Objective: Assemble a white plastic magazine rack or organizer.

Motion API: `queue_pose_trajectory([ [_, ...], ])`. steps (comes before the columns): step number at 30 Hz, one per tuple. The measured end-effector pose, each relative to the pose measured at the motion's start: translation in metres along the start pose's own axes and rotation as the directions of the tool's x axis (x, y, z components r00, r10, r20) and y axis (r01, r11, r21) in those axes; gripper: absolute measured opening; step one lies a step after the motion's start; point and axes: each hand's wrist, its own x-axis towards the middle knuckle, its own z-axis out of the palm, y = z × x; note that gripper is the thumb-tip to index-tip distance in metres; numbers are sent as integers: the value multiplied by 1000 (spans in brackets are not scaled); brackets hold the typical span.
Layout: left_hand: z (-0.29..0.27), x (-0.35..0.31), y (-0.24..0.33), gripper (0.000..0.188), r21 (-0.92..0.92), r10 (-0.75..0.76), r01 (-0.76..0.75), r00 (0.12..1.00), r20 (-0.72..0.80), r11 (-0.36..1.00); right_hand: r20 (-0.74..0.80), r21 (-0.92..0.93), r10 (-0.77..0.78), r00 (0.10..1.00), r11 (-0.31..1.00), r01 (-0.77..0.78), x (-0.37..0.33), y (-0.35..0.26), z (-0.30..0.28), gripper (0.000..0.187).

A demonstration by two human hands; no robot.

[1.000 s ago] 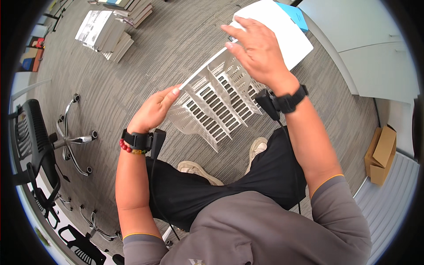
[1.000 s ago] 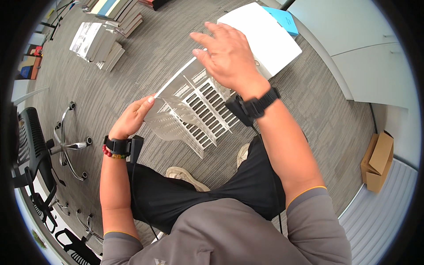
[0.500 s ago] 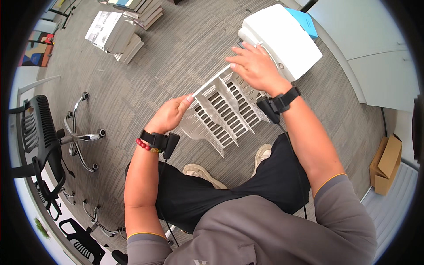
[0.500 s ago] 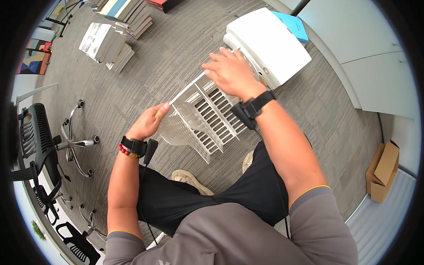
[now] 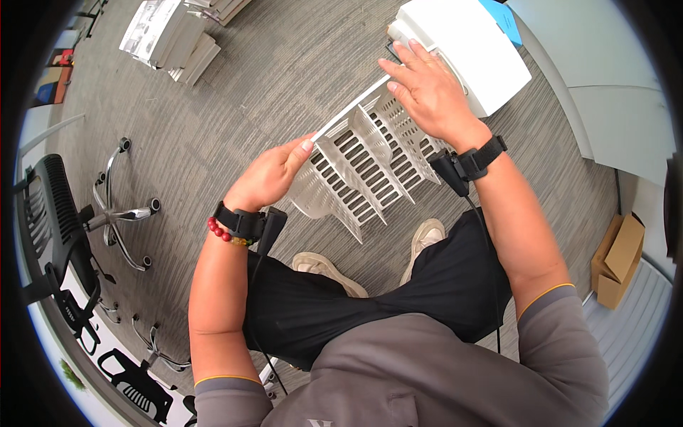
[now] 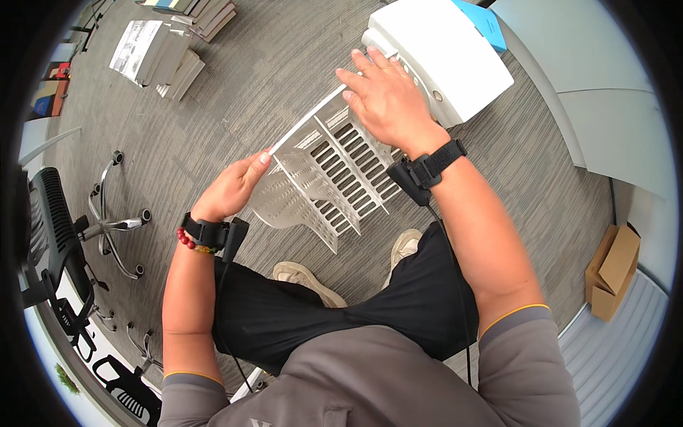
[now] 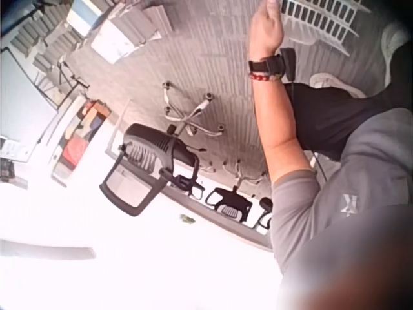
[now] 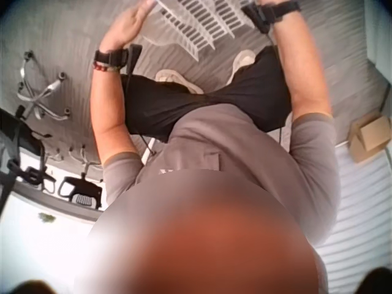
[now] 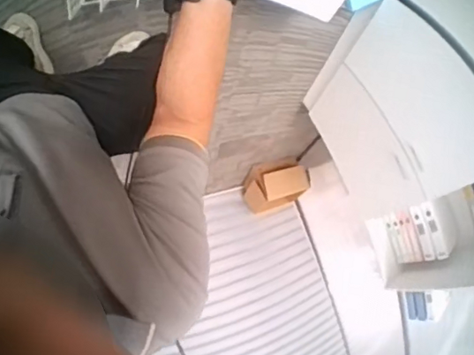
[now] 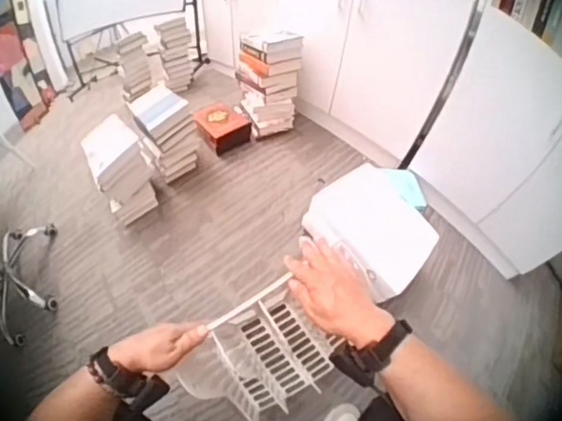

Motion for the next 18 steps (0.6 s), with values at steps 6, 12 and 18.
queue_pose_trajectory([
  [6, 3, 1, -10, 63, 50, -8, 9, 1000, -29, 999, 62, -80, 1, 998, 997, 4, -1, -3, 2, 42],
  [12, 2, 3, -10, 65, 50, 40, -36, 997, -72, 998, 32, -152, -11, 999, 988, 16, 4, -4, 3, 46],
  [18, 1, -2, -4, 63, 133, 14, 2, 993, -116, 991, -45, -82, -89, 995, 993, 85, 16, -27, 11, 51],
])
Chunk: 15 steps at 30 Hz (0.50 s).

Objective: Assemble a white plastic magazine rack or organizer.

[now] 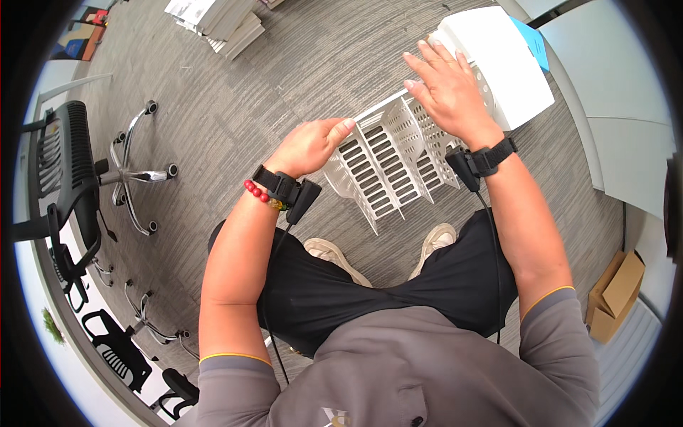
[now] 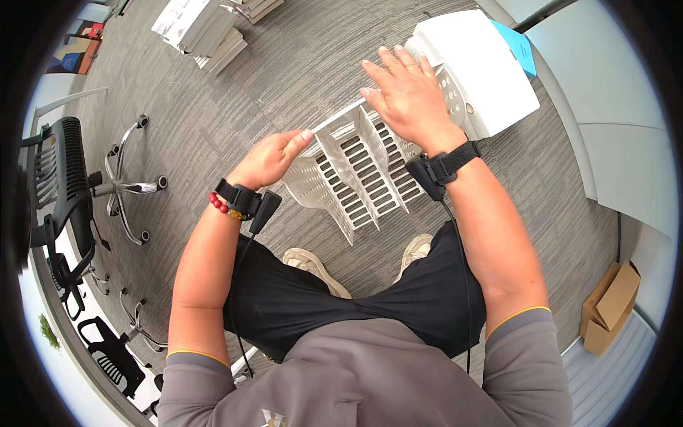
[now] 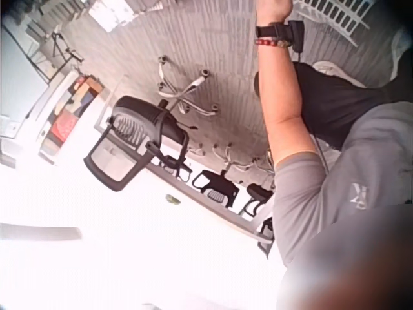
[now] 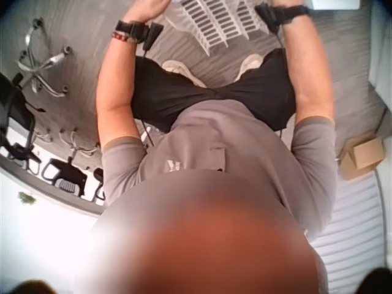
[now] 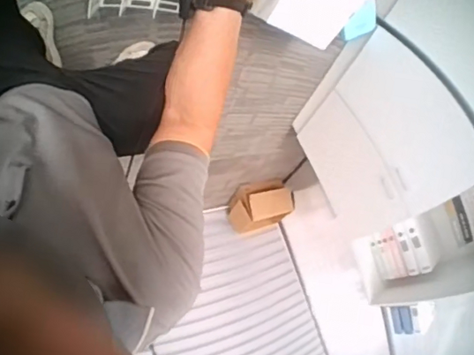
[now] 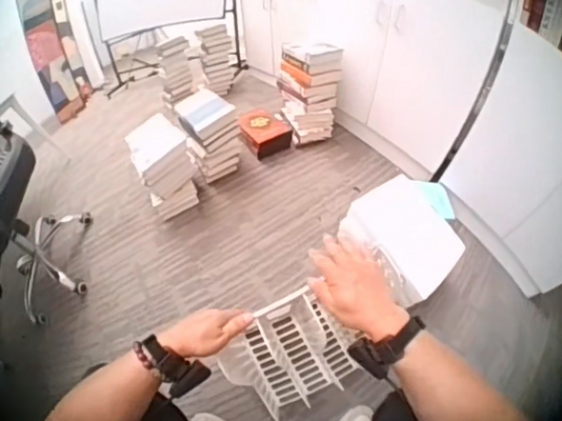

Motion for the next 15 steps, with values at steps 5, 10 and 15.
queue_pose_trajectory([
  [5, 3, 2, -1, 59, 47, 8, -9, 1000, 22, 999, 65, 12, -16, 998, 1000, 15, 7, -12, 9, 52],
  [10, -3, 6, -11, 62, -31, -59, 58, 998, -32, 998, 44, 71, -106, 993, 992, 103, 16, -40, 7, 54],
  [15, -4, 15, -22, 71, -328, -127, 137, 991, 52, 935, 168, 89, -157, 973, 986, 144, 11, -45, 11, 50],
])
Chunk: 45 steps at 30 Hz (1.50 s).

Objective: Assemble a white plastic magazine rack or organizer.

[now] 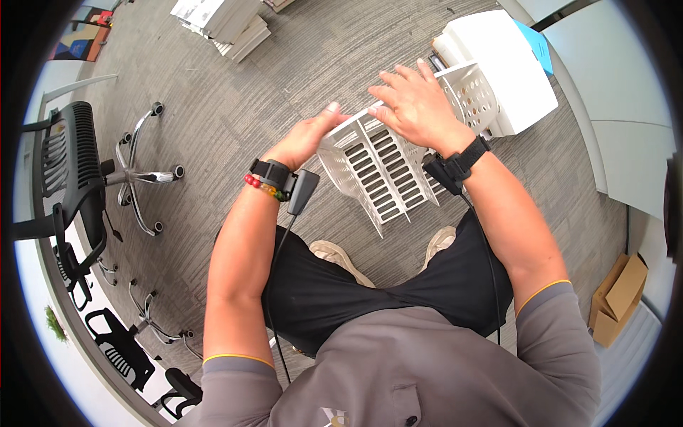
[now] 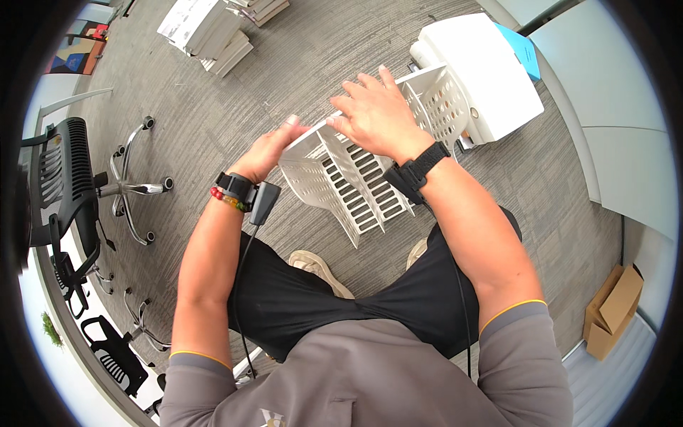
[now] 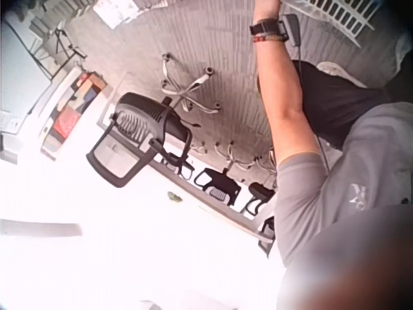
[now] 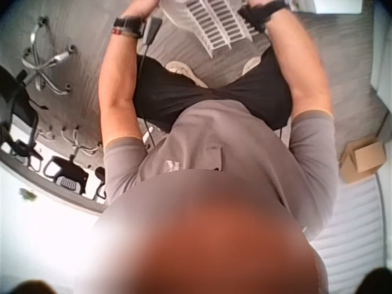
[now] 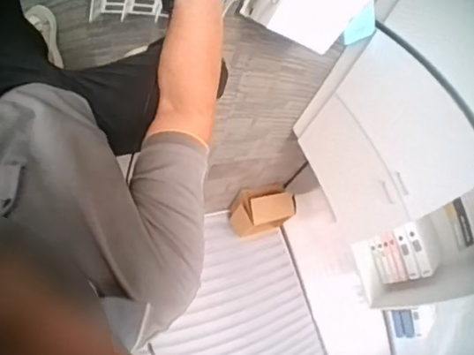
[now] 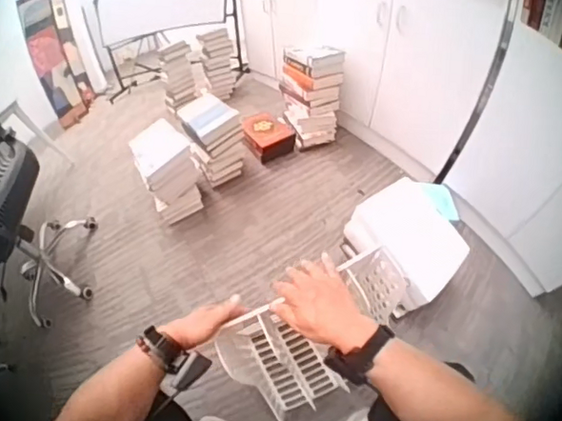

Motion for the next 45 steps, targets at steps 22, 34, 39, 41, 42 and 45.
queue_pose_trajectory([
  [22, -9, -25, 4, 49, 294, -42, -8, 985, 165, 956, 108, 29, 72, 992, 997, -75, -9, -7, -10, 39],
  [34, 0, -41, 34, 55, 655, 37, -52, 999, 37, 754, -412, 343, 237, 880, 935, -91, -11, 54, -33, 36],
  [39, 6, -20, 59, 80, 436, 311, -273, 950, -16, 858, -328, 280, 596, 733, 802, -527, -58, 122, -57, 39],
  [41, 17, 1, 80, 87, 367, 325, -293, 945, -28, 883, 283, 194, 658, 698, 673, -714, -67, 120, -65, 41],
  [42, 24, 15, 92, 92, 471, 382, -347, 924, 23, 811, 281, 196, 659, 697, 672, -714, -70, 120, -61, 41],
  [45, 57, 72, 130, 104, 620, 402, -377, 910, 107, 689, 330, 86, 609, 721, 741, -666, -78, 127, -39, 37],
])
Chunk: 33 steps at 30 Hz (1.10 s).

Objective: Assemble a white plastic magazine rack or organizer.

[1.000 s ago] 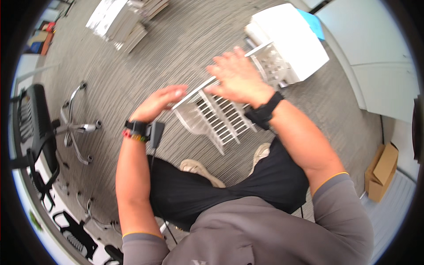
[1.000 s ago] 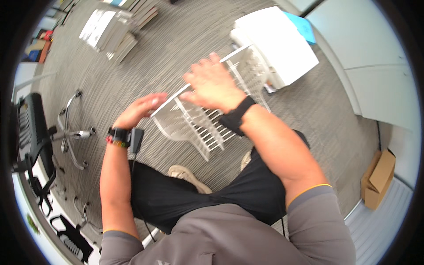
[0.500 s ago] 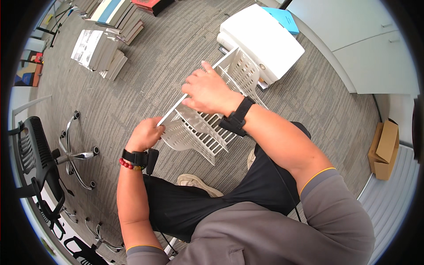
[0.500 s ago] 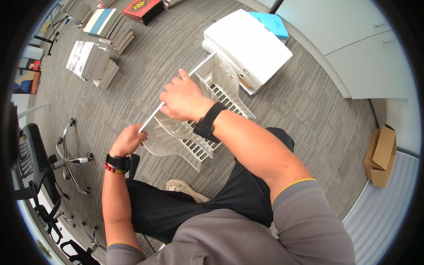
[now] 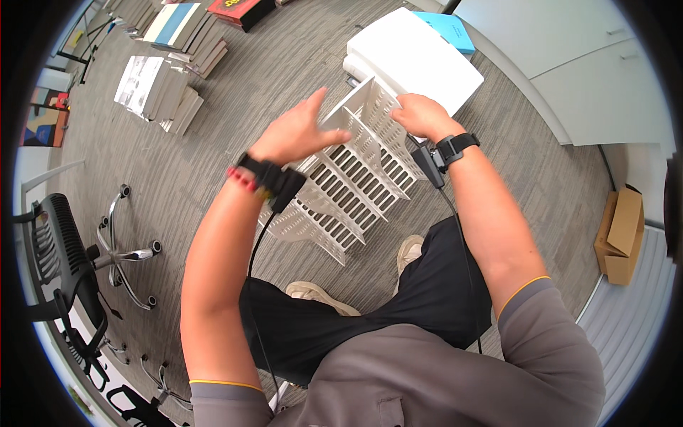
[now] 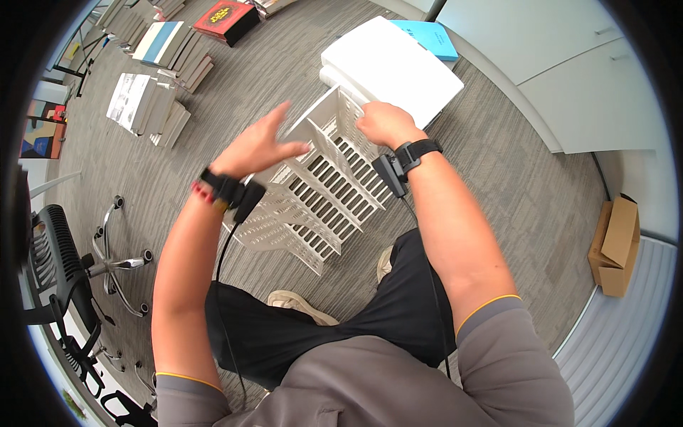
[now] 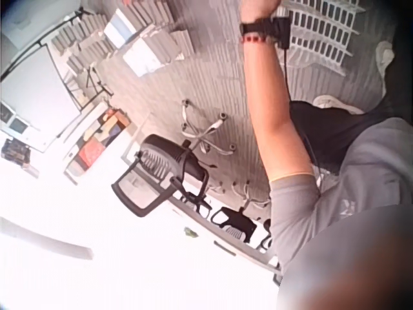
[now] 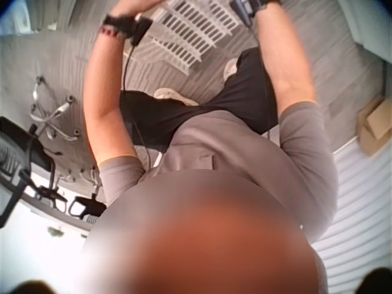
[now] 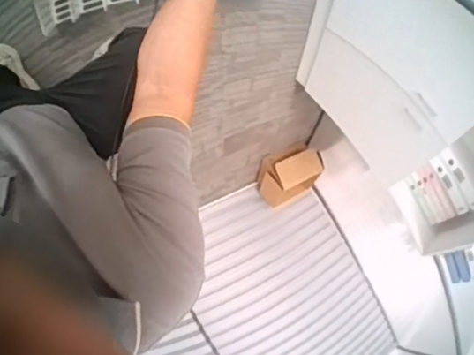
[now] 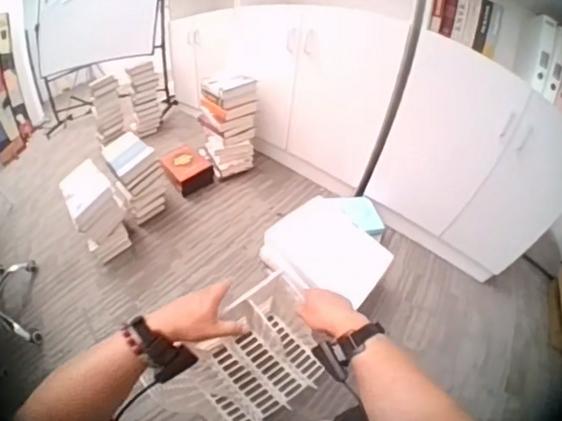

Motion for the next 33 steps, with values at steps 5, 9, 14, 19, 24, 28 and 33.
queue_pose_trajectory([
  [5, 29, 59, 15, 83, -5, -39, 39, 999, 24, 999, -77, 78, 18, 997, 997, -12, 3, 10, 10, 33],
  [9, 40, 56, 18, 53, 26, -78, 78, 996, -33, 997, -132, 124, -27, 991, 991, 44, 1, 11, 12, 34],
  [14, 45, 57, 30, 61, 156, -101, 128, 981, -165, 980, -104, 75, -24, 994, 997, 32, -4, 4, 6, 28],
  [19, 48, 59, 23, 67, 155, -98, 121, 984, -146, 981, -82, 84, -10, 997, 996, 17, 0, 6, 1, 24],
  [24, 41, 62, 23, 73, 172, -55, 65, 997, -62, 983, -108, 77, -20, 994, 997, 28, 4, 5, 5, 22],
  [28, 37, 83, 17, 70, 24, 34, -35, 998, 45, 999, -120, 72, -44, 992, 996, 53, 3, 0, 5, 22],
  [33, 32, 97, 26, 66, -203, 27, 0, 991, 131, 979, -77, 73, -21, 997, 997, 26, 12, 10, 5, 30],
])
